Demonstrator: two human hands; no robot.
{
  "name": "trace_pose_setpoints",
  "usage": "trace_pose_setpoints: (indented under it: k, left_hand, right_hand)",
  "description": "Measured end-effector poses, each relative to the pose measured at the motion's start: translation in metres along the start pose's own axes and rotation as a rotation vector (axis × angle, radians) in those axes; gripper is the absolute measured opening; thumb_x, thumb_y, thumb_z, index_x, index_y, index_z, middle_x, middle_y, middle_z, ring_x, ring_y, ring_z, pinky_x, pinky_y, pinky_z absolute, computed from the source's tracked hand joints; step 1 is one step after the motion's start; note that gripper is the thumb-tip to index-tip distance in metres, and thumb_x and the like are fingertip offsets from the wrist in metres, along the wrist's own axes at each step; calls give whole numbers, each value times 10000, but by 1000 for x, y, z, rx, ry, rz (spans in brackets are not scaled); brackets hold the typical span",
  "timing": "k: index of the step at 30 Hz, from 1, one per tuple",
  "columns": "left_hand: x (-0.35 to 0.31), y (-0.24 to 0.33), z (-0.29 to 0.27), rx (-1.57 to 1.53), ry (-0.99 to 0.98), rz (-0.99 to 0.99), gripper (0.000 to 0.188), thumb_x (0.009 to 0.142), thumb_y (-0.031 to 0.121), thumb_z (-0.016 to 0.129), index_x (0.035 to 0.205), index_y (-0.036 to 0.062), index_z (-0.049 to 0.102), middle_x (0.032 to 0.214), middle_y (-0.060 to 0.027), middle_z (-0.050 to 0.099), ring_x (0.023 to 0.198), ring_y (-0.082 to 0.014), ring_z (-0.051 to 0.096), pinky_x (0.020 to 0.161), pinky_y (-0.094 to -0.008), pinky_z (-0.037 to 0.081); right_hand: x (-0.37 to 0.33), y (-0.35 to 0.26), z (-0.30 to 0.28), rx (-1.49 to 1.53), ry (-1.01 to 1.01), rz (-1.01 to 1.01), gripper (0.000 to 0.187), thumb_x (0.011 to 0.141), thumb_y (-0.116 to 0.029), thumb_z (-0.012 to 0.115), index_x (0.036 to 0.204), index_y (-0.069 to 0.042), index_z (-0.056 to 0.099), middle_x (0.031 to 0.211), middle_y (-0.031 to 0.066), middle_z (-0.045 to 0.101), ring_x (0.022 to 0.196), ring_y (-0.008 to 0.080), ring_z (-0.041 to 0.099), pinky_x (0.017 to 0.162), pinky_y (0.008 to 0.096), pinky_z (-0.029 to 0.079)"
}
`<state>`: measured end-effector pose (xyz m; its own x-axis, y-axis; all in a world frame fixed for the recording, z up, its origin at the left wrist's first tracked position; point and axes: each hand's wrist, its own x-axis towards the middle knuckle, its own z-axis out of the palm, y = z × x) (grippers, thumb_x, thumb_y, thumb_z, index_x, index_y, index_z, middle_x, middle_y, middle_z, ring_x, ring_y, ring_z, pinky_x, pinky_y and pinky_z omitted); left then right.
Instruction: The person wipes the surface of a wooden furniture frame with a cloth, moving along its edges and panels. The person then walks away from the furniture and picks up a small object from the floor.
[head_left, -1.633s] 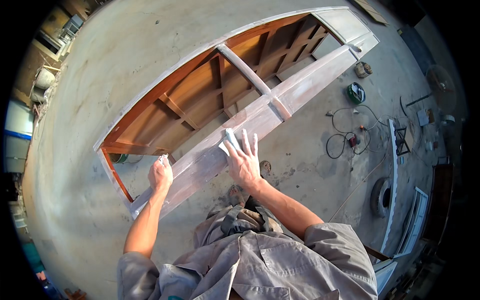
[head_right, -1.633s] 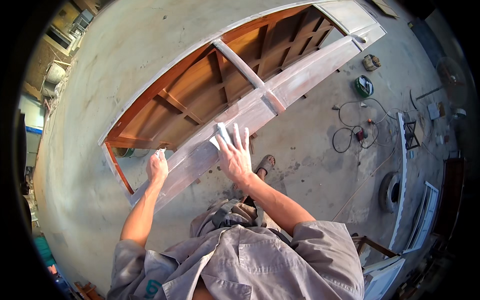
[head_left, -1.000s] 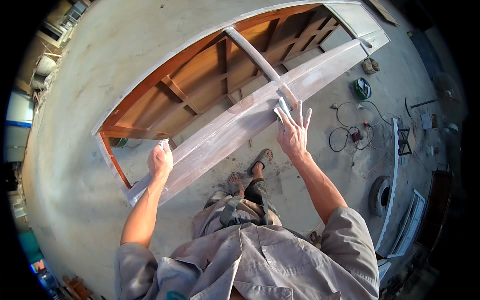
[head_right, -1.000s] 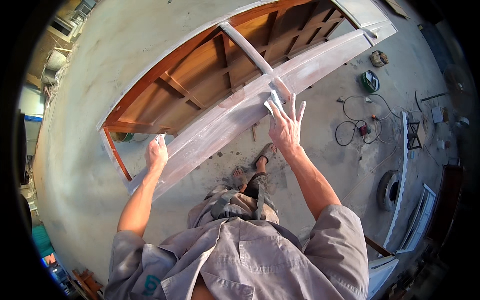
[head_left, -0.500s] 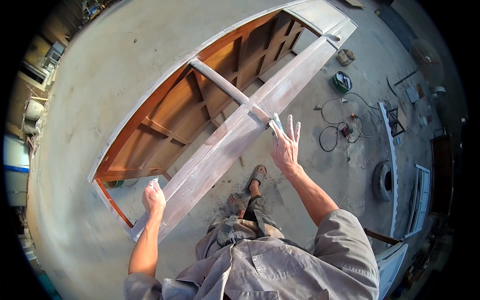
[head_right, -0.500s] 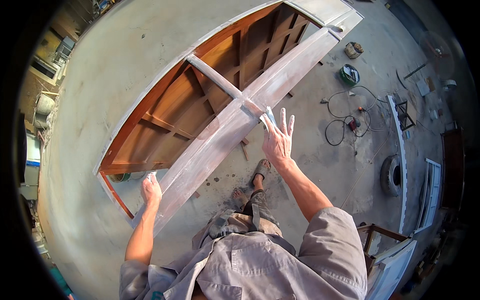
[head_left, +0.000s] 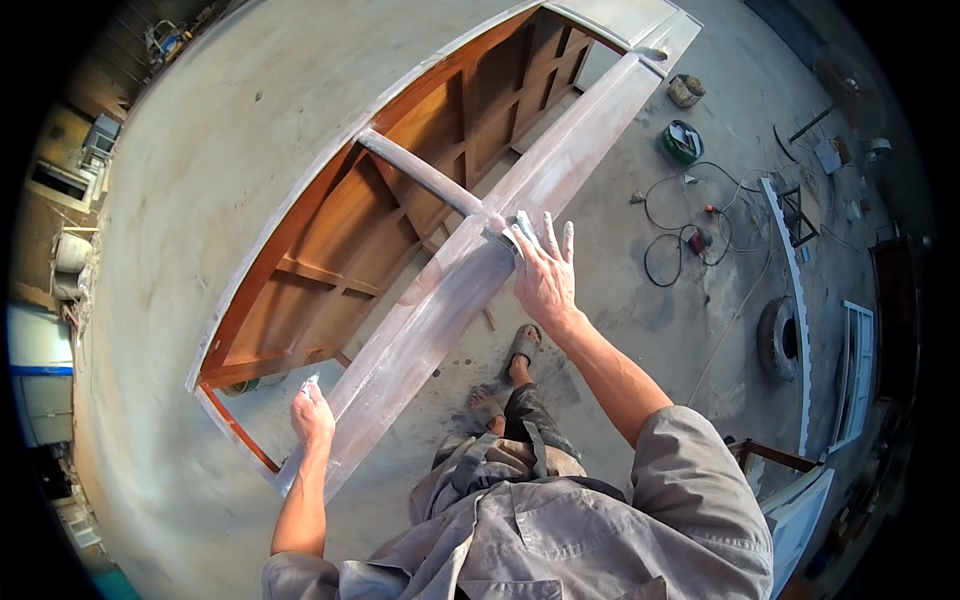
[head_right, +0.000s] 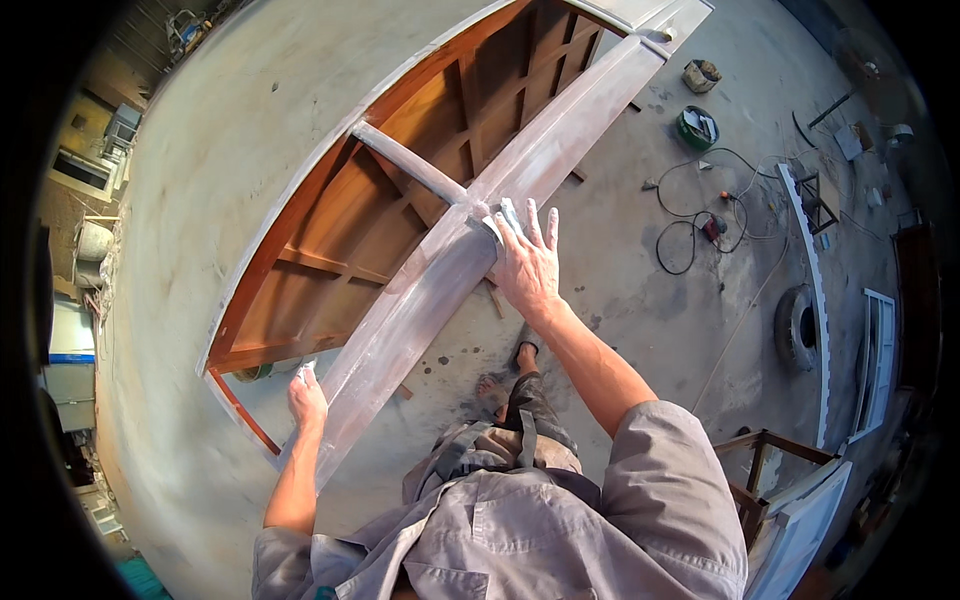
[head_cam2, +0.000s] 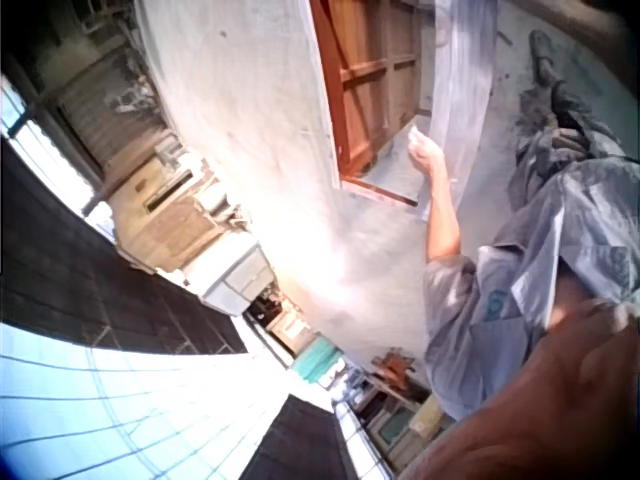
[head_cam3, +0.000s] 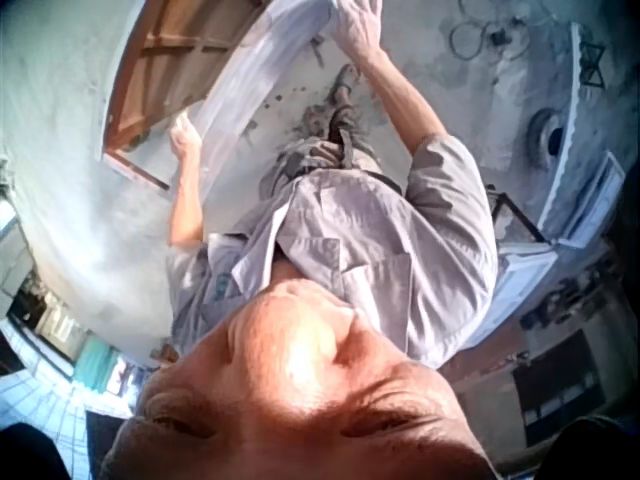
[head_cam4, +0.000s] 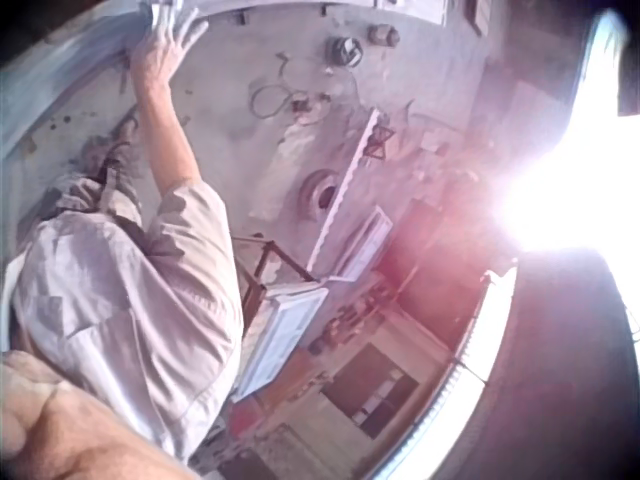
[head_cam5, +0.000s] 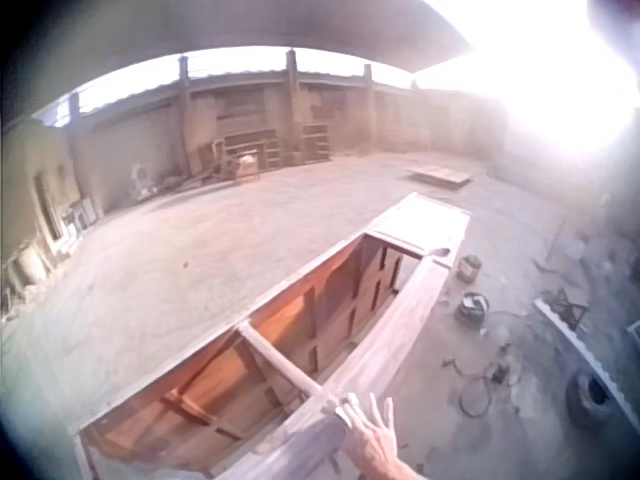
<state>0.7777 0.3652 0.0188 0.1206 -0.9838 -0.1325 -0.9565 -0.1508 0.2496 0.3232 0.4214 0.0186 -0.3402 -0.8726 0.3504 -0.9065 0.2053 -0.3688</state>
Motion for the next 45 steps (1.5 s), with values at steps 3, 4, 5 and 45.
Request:
trace_pose_setpoints:
  k: [3, 4, 5, 45]
  left_hand:
    - [1, -1, 3, -68, 48, 37, 397, 1072, 316, 487, 1169, 4, 712, 1070, -275, 723, 1023, -474, 672, 885, -541, 519]
    - [5, -2, 6, -94, 44, 61, 422, 1078, 309, 469, 1192, -20, 707, 1097, -288, 719, 1044, -484, 663, 907, -537, 513]
    - [5, -6, 6, -109, 19, 59, 405, 1076, 289, 478, 1229, -20, 690, 1136, -283, 713, 1083, -473, 658, 934, -525, 511]
    - [-93, 366, 102, 5, 214, 763, 580, 956, 242, 689, 1512, 166, 542, 1573, -31, 523, 1528, -336, 352, 1279, -570, 222]
  right_hand:
    - [-6, 2, 4, -25, 17, 27, 473, 950, -89, 597, 1422, -51, 602, 1517, 131, 572, 1512, 388, 374, 1281, 605, 145]
    - [6, -4, 10, 12, 33, 32, 475, 950, -88, 595, 1423, -52, 601, 1521, 131, 567, 1513, 390, 373, 1279, 614, 141]
    - [18, -8, 14, 48, 49, 37, 477, 949, -87, 594, 1425, -53, 600, 1526, 132, 563, 1513, 391, 373, 1277, 622, 137]
    - [-229, 429, -3, 167, -472, 770, 394, 1050, -304, 459, 996, 22, 673, 1000, 313, 701, 986, 535, 654, 844, 584, 500]
